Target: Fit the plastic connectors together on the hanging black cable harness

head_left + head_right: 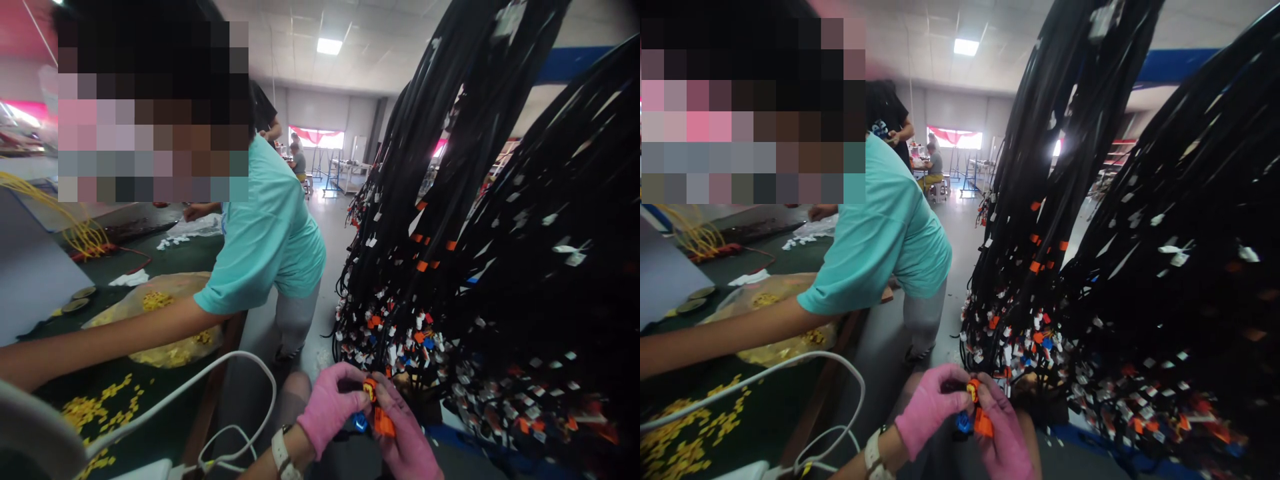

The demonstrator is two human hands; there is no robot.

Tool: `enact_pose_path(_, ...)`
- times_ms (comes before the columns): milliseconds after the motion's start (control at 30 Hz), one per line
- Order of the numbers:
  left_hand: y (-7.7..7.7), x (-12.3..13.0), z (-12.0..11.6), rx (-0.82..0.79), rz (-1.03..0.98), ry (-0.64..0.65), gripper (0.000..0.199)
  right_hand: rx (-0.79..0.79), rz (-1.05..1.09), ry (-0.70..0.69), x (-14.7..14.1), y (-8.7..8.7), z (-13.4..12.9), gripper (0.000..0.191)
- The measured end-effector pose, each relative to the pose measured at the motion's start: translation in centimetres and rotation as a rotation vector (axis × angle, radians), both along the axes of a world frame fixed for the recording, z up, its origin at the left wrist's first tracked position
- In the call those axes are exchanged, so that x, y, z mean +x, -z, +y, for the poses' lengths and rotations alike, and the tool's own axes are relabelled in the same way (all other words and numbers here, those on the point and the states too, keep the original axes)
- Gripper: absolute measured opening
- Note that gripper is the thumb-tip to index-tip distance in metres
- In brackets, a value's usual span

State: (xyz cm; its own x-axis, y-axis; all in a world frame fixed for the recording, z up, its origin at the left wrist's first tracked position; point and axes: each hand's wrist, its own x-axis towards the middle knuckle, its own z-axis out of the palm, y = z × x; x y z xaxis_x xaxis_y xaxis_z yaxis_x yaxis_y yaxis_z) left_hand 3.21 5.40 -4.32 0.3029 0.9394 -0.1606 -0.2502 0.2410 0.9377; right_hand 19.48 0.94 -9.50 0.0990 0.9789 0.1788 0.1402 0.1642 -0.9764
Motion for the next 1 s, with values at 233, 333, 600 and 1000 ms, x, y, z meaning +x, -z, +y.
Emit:
enact_pose_path(233,-1.0,-0.4,-0.6,0.493,0.433,-0.111,0.016,0.189,-0.127,-0.035,0.5,1.3,0.3,0.047)
enact_pose_path(333,-0.5,-0.7,-0.6,0.692,0.504,-0.098,0.01,0.442,-0.375,-0.025,0.7,2.0,0.6,0.054)
enact_pose_path(600,-1.3,-0.9,-0.3,0.391,0.392,-0.059,0.018,0.542,-0.552,0.038,0.4,2.4,0.6,0.053)
enact_pose_path(1000,-0.1,-1.0,0.6,-0.064,0.072,-0.009,0.027,0.374,-0.3,0.11,-0.9,2.8,0.5,0.041)
